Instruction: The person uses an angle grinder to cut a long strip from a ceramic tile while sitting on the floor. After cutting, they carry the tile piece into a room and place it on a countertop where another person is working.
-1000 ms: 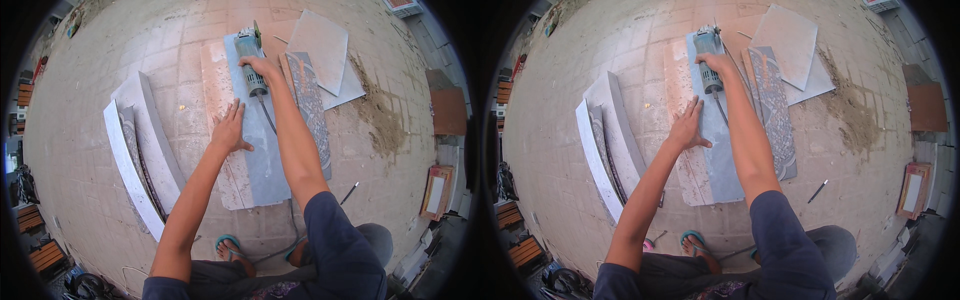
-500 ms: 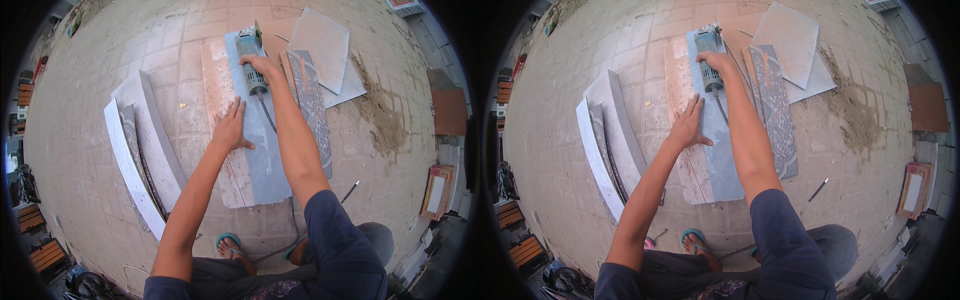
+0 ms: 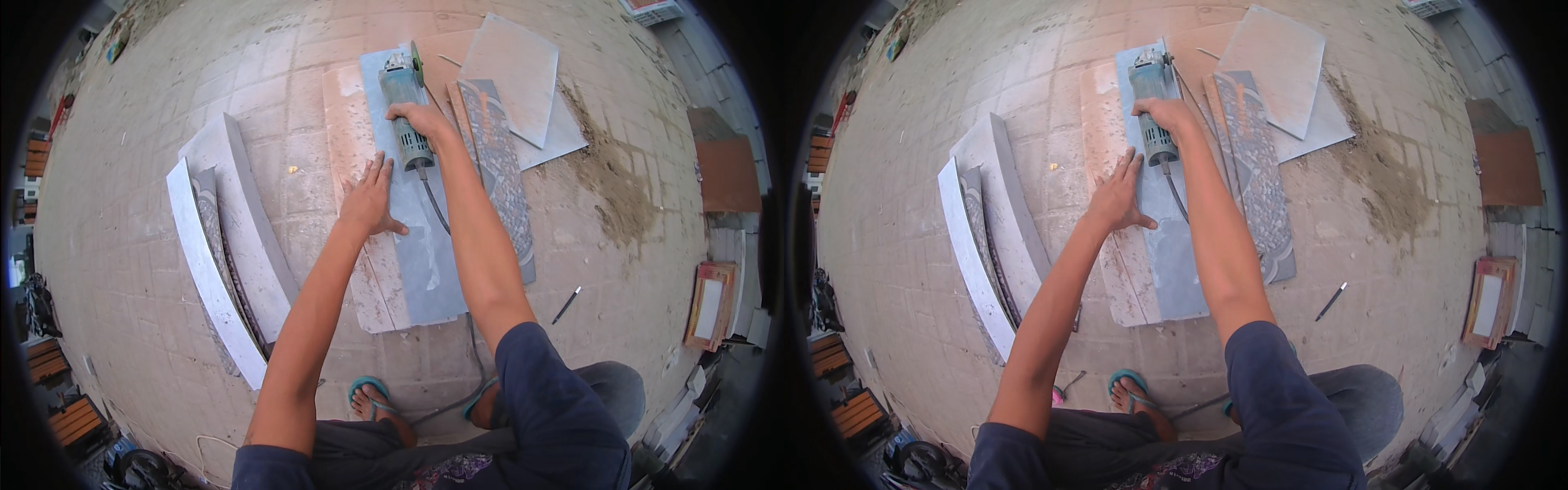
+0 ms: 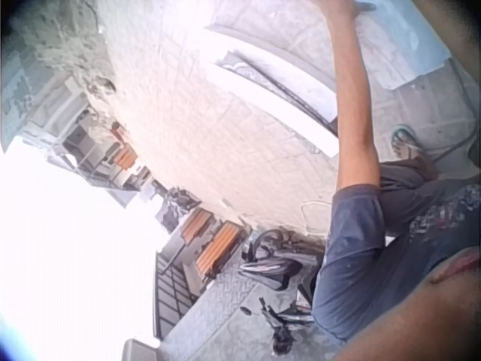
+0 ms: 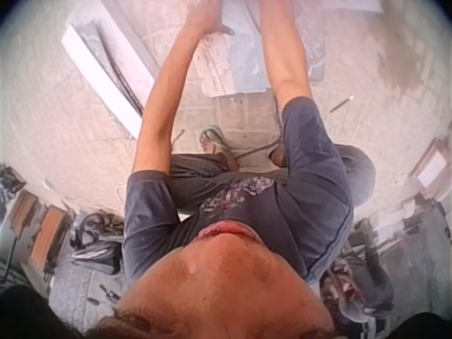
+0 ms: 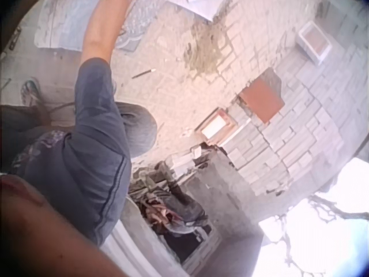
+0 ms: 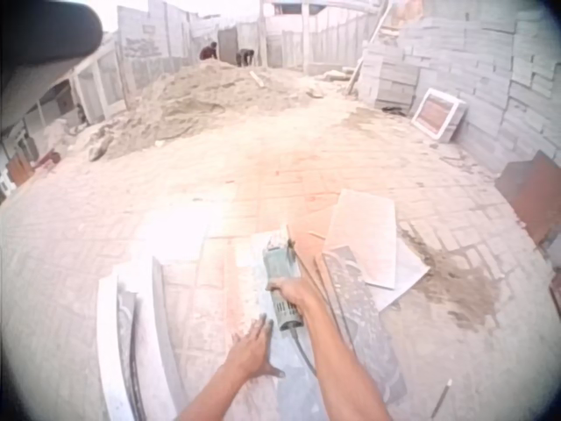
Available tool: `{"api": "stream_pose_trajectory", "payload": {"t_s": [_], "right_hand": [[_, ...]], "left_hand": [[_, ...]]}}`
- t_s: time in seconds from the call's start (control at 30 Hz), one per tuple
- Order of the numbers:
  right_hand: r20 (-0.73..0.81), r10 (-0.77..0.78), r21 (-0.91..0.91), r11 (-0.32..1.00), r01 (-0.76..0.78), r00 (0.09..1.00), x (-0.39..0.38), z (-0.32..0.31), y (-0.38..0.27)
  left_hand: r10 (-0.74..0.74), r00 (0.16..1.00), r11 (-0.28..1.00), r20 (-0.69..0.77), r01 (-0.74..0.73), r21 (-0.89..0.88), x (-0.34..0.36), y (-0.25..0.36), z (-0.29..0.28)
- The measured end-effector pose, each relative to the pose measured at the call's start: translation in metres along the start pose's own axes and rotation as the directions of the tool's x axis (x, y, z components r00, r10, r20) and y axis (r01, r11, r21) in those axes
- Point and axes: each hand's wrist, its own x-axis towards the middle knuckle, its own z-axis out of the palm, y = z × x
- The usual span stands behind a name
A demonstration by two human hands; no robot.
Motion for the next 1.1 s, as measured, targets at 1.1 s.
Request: {"api": "stream_pose_trajectory", "payload": {"t_s": [1.1], "right_hand": [[-0.086,0.061,-0.104,0.992,-0.069,0.994,-0.114,-0.002,0.055]], "left_hand": [[0.003,1.000,0.998,0.003,-0.003,0.058,0.003,-0.006,0.007]]}}
